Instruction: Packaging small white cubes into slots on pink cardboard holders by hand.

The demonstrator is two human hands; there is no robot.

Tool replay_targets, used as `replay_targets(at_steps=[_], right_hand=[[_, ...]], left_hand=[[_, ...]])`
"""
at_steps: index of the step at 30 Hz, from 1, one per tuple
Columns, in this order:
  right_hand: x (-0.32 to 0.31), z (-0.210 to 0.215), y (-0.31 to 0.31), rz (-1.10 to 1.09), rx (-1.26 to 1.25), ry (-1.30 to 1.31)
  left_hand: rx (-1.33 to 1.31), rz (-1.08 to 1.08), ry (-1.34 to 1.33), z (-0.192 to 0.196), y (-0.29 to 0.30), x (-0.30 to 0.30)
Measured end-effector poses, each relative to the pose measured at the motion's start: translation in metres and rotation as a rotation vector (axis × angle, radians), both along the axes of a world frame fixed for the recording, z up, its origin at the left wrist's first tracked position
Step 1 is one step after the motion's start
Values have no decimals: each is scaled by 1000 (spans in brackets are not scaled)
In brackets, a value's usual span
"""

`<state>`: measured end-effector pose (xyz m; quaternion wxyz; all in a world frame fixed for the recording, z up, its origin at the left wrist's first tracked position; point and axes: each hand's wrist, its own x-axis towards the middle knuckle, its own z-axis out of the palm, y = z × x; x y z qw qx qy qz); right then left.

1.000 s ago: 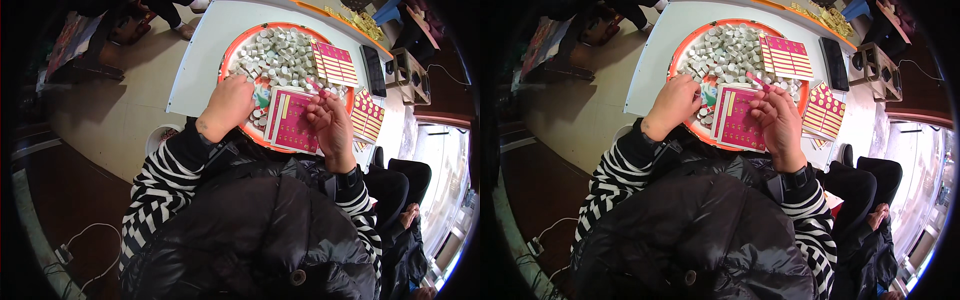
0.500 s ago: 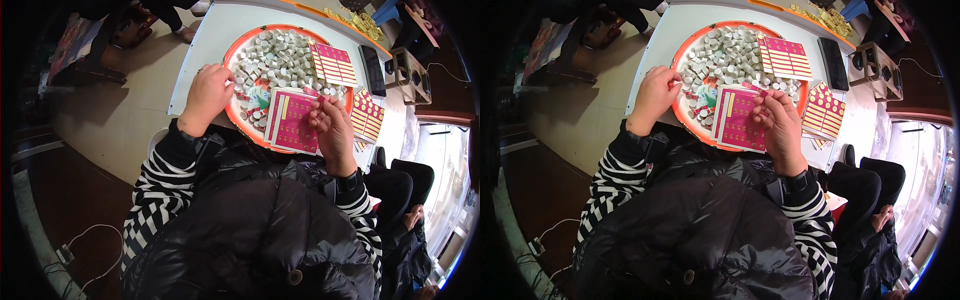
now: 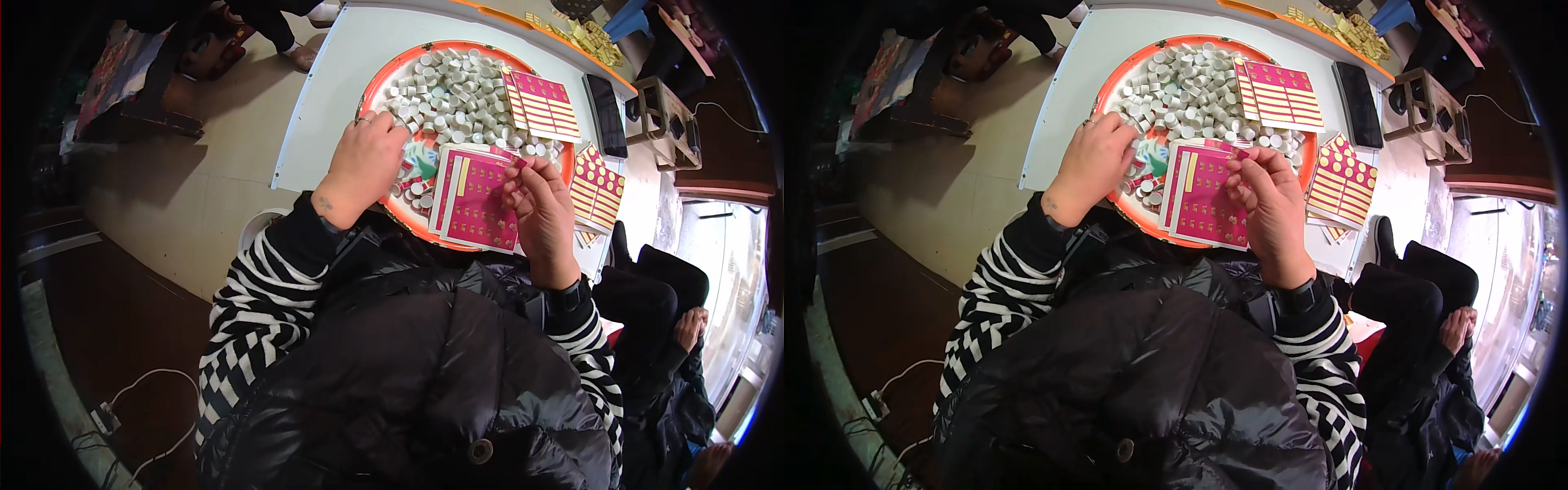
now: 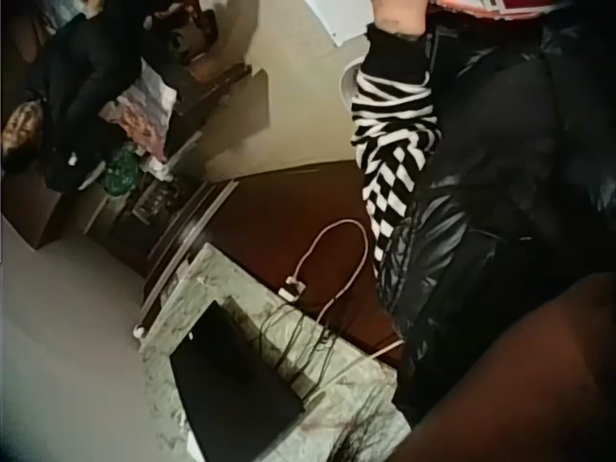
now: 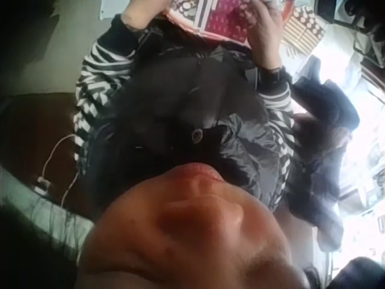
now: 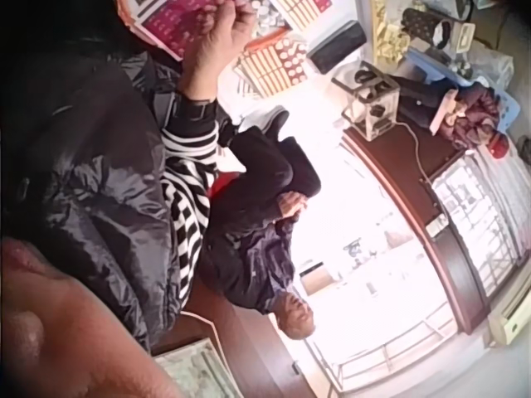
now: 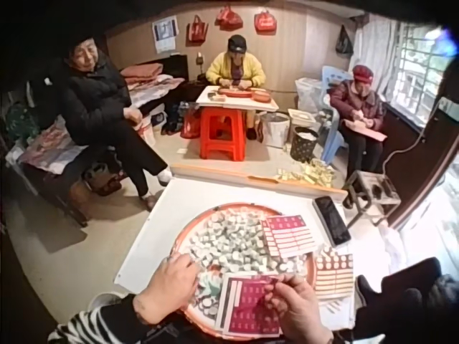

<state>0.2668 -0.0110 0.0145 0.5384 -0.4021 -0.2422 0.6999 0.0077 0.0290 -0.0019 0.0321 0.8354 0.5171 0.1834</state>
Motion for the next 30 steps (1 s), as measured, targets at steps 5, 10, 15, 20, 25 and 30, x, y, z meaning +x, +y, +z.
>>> replay_targets(at_steps=[5,10,15,20,25,30], right_hand=[[4,1,1,-13,41,-80],[4,-1,2,-11,36,-101],[-1,7,-1,-10,32,-140],[-6,19,-6,13,86,-114],[-9,27,-15,5,145,-120],[-15,24,-15,-6,185,-104]], left_hand=[[-42,-1,153,-3,4,6],[-20,-71,83,0,-2,5],[-456,73,-687,43,-20,21],[-682,-166,-1276,52,-31,39],[-840,-157,-1400,54,-40,58],[-552,-196,-1064,42,-42,58]])
